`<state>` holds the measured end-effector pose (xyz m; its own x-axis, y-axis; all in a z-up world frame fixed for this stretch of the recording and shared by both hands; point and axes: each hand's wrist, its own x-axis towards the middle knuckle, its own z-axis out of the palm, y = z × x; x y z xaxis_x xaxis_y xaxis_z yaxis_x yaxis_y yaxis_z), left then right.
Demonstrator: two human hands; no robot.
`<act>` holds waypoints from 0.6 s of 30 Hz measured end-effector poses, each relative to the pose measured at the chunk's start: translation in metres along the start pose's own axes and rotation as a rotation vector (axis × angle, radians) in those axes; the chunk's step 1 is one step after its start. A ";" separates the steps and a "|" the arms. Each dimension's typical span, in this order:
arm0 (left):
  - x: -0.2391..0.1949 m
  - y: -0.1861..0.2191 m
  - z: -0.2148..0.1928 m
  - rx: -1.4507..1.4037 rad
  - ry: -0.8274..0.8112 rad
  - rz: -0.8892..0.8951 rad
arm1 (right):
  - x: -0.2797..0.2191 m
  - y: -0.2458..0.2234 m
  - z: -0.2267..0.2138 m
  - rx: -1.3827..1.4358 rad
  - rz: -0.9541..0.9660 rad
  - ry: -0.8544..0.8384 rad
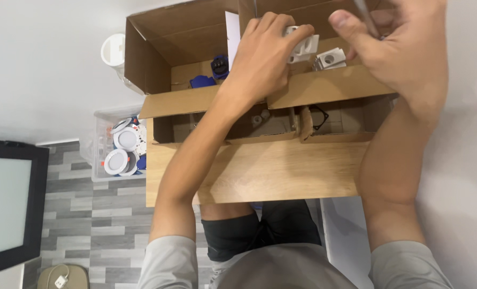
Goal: The person uses a screwdriver to secure screws into a blue industrial socket and a white electrical box, handling each component individually on a wooden surface.
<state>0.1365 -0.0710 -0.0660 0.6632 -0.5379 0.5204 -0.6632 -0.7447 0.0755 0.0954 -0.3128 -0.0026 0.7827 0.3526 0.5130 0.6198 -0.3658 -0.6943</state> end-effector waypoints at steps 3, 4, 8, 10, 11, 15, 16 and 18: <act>0.018 -0.009 0.033 0.201 -0.230 0.001 | -0.007 0.004 -0.008 -0.029 0.008 0.040; 0.023 -0.012 0.041 0.218 -0.452 -0.063 | -0.009 0.005 -0.010 -0.018 0.020 0.037; 0.046 0.001 0.021 0.102 -0.990 -0.281 | -0.015 0.003 -0.015 0.013 0.045 0.029; 0.051 0.011 0.011 0.076 -1.041 -0.306 | -0.017 0.006 -0.016 0.019 0.041 0.030; 0.053 0.015 0.006 0.049 -1.091 -0.326 | -0.018 0.008 -0.017 0.022 0.038 0.035; 0.036 0.010 0.000 -0.023 -1.040 -0.314 | -0.027 0.012 -0.021 0.032 -0.015 0.012; 0.031 0.009 -0.014 -0.143 -0.907 -0.305 | -0.030 0.013 -0.021 0.006 0.038 0.022; 0.014 0.002 -0.035 -0.275 -0.780 -0.308 | -0.038 0.025 -0.024 -0.018 0.104 0.016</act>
<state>0.1329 -0.0663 -0.0288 0.8073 -0.5202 -0.2787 -0.4091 -0.8336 0.3710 0.0823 -0.3561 -0.0270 0.8434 0.2980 0.4472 0.5363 -0.4147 -0.7352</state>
